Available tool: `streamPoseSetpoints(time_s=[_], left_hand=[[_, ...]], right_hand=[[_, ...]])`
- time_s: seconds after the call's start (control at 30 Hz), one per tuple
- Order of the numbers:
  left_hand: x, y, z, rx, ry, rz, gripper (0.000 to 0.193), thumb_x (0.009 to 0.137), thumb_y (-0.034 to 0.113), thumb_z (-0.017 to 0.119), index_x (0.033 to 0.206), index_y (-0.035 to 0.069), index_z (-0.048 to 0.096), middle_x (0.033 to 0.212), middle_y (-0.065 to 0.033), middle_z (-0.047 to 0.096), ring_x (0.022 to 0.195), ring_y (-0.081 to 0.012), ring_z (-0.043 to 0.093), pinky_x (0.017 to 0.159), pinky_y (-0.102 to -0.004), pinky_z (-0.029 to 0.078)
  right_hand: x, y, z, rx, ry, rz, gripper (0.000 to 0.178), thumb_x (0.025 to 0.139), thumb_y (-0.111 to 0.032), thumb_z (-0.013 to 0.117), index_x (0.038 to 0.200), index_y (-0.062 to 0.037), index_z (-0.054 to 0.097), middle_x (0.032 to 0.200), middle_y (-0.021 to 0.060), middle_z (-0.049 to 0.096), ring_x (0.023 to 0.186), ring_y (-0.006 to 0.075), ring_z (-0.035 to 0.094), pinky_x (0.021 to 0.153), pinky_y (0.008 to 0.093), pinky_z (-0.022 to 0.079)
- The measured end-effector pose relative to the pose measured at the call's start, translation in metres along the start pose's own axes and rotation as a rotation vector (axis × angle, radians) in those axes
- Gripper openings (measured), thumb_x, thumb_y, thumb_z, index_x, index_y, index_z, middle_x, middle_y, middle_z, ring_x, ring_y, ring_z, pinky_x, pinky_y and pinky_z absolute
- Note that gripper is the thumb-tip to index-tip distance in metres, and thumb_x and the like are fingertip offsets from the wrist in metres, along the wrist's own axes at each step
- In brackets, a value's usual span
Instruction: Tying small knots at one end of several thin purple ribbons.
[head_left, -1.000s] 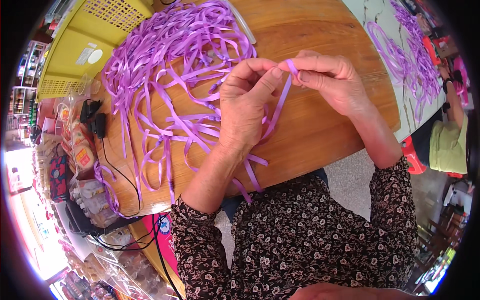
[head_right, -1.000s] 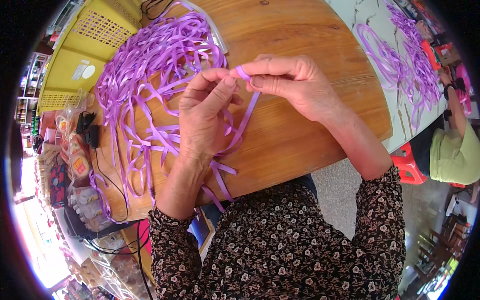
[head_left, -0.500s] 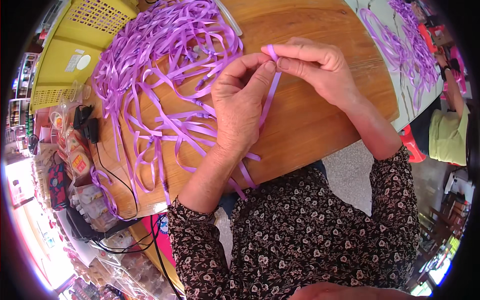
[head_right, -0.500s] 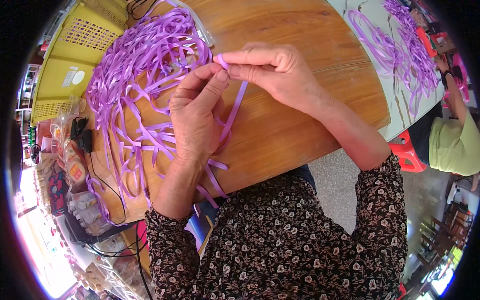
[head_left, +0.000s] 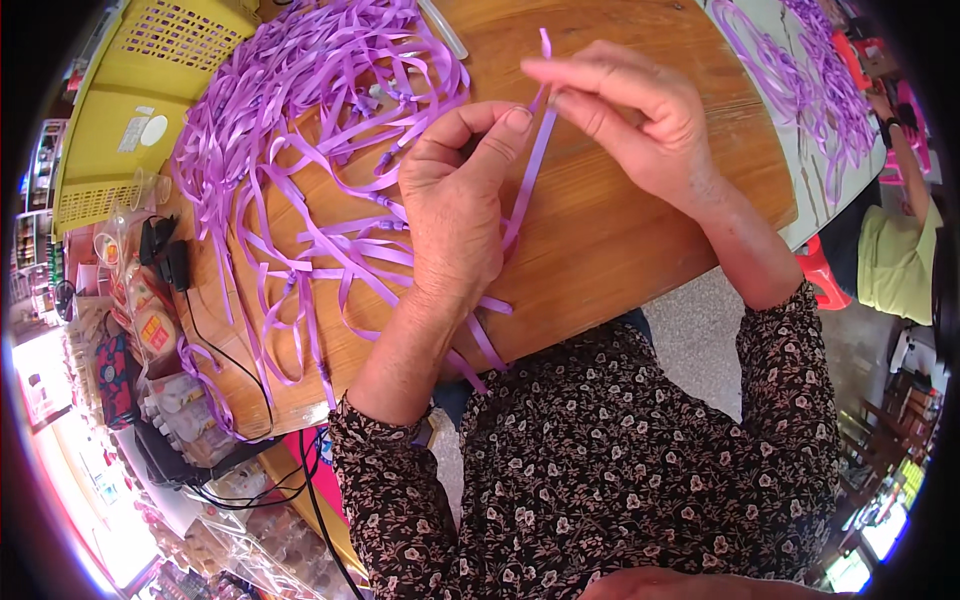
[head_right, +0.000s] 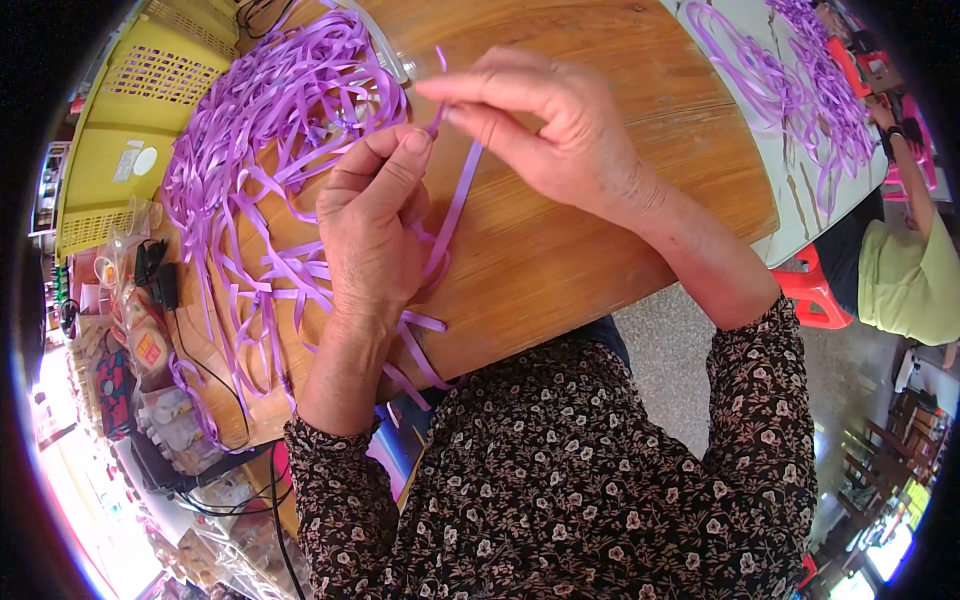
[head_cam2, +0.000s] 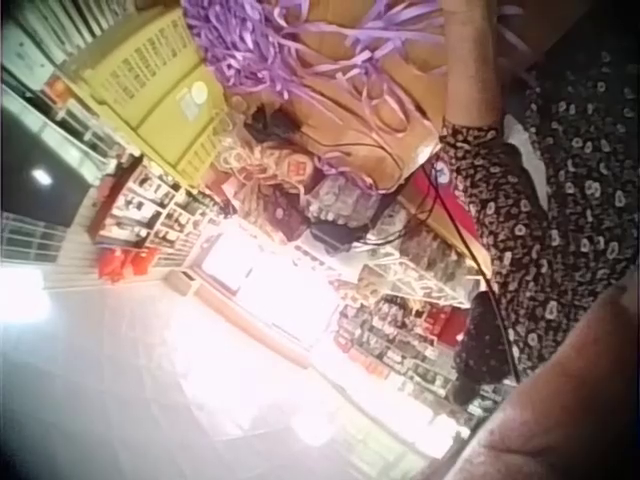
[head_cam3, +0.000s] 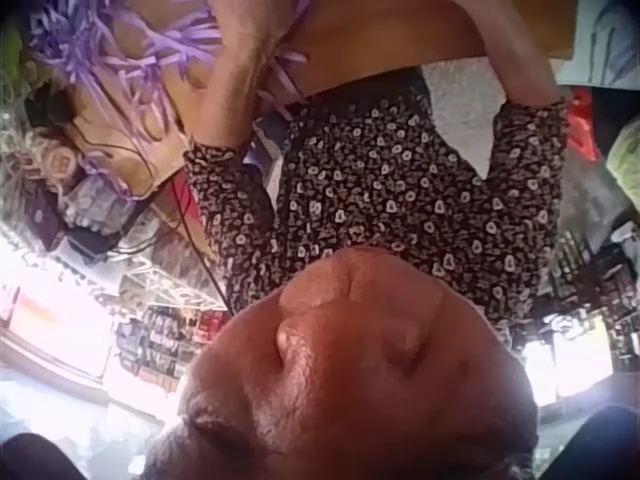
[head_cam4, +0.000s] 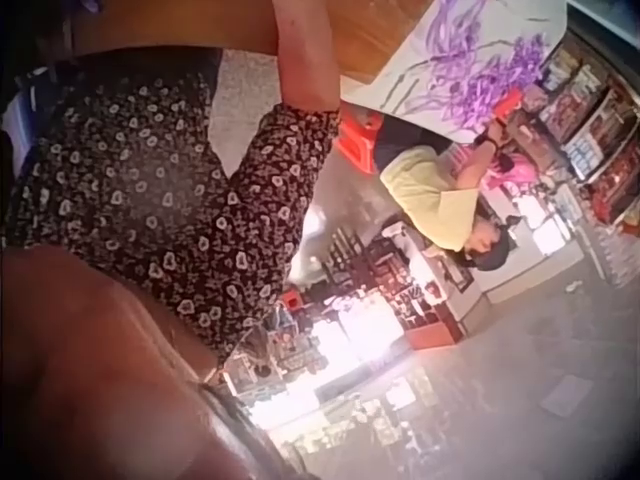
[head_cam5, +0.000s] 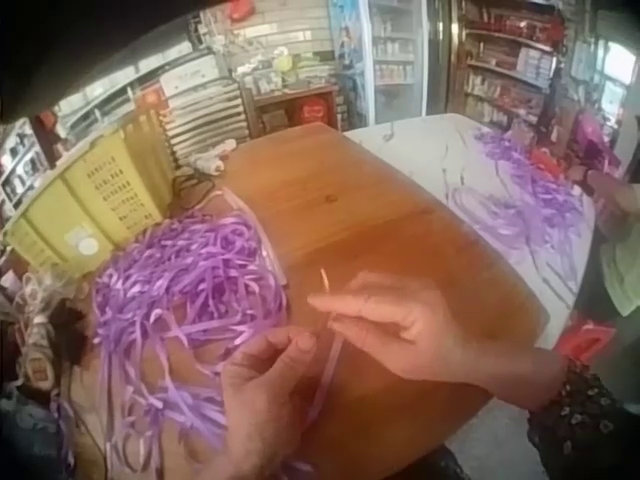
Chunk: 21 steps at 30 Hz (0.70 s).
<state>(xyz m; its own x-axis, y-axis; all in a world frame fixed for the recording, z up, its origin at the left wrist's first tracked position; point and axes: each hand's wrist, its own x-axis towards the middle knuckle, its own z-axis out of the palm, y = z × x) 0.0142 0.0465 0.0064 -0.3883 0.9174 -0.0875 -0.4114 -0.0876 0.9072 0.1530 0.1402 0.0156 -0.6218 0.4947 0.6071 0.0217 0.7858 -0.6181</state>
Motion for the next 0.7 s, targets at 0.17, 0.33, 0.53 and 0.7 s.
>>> streamPoseSetpoints(time_s=[0.17,0.33,0.53,0.7], left_hand=[[0.004,0.005,-0.007,-0.015,-0.004,-0.102,0.009,0.084,0.01,0.065,0.087,0.002,0.064,0.064,0.0076,0.052,0.05,0.0009,0.034,0.044,-0.0169,0.023],[0.006,0.008,-0.009,-0.048,-0.065,-0.145,0.012,0.084,0.013,0.066,0.088,0.001,0.064,0.063,0.007,0.051,0.048,-0.0002,0.03,0.042,-0.0177,0.021],[0.009,0.013,-0.013,-0.087,-0.123,-0.21,0.014,0.084,0.011,0.065,0.091,-0.001,0.064,0.066,0.006,0.053,0.048,-0.0003,0.031,0.042,-0.0178,0.022],[0.016,0.02,-0.021,0.272,-0.137,-0.025,0.012,0.082,0.007,0.066,0.092,0.0,0.065,0.075,0.005,0.057,0.064,-0.0006,0.045,0.056,-0.0147,0.034]], right_hand=[[0.015,-0.032,-0.028,-0.373,-0.007,-0.122,0.031,0.074,-0.008,0.07,0.104,-0.0042,0.063,0.106,0.0103,0.058,0.09,0.0241,0.056,0.075,0.0318,0.042],[0.009,0.007,-0.011,-0.476,0.031,-0.403,0.034,0.069,-0.002,0.07,0.102,-0.0085,0.068,0.08,0.0046,0.059,0.072,0.0183,0.057,0.065,0.028,0.045],[0.002,0.01,-0.01,-0.437,0.01,-0.326,0.028,0.066,-0.005,0.072,0.093,-0.0086,0.069,0.079,0.0022,0.059,0.071,0.0192,0.055,0.064,0.03,0.043],[0.004,0.01,-0.014,-0.364,-0.012,-0.219,0.015,0.07,-0.004,0.071,0.085,-0.0049,0.067,0.076,0.0031,0.059,0.068,0.0197,0.055,0.062,0.0286,0.043]])
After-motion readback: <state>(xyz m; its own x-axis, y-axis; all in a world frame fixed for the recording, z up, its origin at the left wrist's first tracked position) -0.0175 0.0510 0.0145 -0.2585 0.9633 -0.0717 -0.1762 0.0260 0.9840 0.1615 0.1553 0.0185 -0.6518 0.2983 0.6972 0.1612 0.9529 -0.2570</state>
